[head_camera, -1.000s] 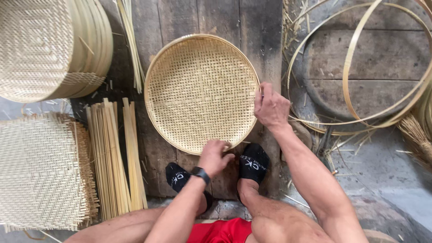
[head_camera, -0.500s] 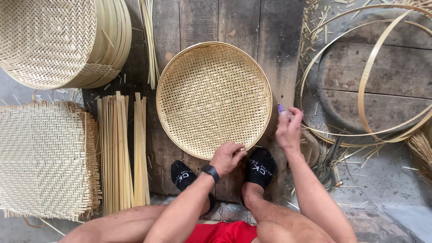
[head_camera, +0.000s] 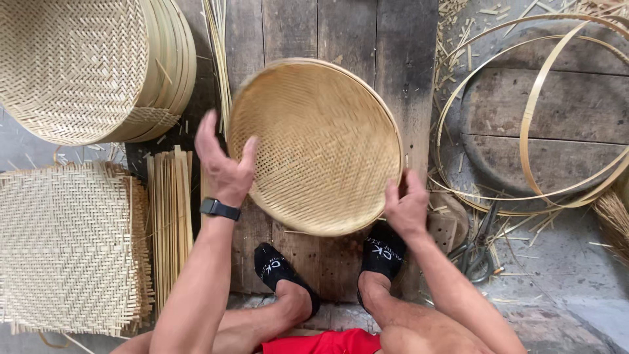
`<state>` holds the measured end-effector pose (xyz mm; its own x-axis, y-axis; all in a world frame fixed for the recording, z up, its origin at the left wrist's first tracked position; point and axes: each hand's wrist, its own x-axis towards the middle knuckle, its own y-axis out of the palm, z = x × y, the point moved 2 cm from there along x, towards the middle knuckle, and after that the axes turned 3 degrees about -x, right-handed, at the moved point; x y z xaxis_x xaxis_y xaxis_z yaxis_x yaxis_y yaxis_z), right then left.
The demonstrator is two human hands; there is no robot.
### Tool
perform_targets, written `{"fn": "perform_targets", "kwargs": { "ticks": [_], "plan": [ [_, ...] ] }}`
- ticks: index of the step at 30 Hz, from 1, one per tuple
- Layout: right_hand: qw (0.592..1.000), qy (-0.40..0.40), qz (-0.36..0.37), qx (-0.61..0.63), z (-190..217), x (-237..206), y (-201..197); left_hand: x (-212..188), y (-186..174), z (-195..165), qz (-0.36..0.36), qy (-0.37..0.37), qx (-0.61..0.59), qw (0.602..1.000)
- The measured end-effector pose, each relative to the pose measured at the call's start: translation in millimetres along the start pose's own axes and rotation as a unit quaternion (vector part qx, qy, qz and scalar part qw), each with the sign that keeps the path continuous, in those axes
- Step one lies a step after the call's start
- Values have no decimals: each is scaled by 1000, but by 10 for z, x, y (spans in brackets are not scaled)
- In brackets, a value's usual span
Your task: The person sits on the floor and fits a thin bamboo rim strip around the edge of a round woven bamboo sieve, pressing and tucking the strip along the rim, then joins and secures the overlapping rim ends and presses the rim down around the whole circumference.
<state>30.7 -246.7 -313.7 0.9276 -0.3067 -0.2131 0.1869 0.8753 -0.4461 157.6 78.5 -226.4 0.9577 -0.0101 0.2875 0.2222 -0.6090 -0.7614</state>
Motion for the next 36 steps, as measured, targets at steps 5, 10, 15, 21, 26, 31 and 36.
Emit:
{"fn": "perform_targets", "kwargs": {
  "ticks": [5, 10, 15, 21, 26, 31, 36],
  "plan": [
    [964, -246, -99, 13, 710, 269, -307, 417, -390, -1088, 22, 332, 37, 942],
    [907, -415, -60, 40, 1589, 198, -541, 224, -875, -1873, 155, 307, 86, 935],
    [872, -481, 86, -16, 2049, -131, -582, 78, -1193, -1972, 195, 317, 56, 927],
    [866, -491, 98, 13, 2176, -215, -493, -20, -1270, -1915, 209, 305, 27, 929],
    [867, -488, 96, 19, 2106, -177, -464, -23, -1245, -1895, 203, 300, 3, 932],
    [866, -498, -32, 30, 1723, 256, -470, 255, -1261, -1495, 87, 283, -33, 955],
    [976, 28, 113, -181, 725, 556, -361, 477, -1223, -274, -16, -146, -195, 970]
  ]
}}
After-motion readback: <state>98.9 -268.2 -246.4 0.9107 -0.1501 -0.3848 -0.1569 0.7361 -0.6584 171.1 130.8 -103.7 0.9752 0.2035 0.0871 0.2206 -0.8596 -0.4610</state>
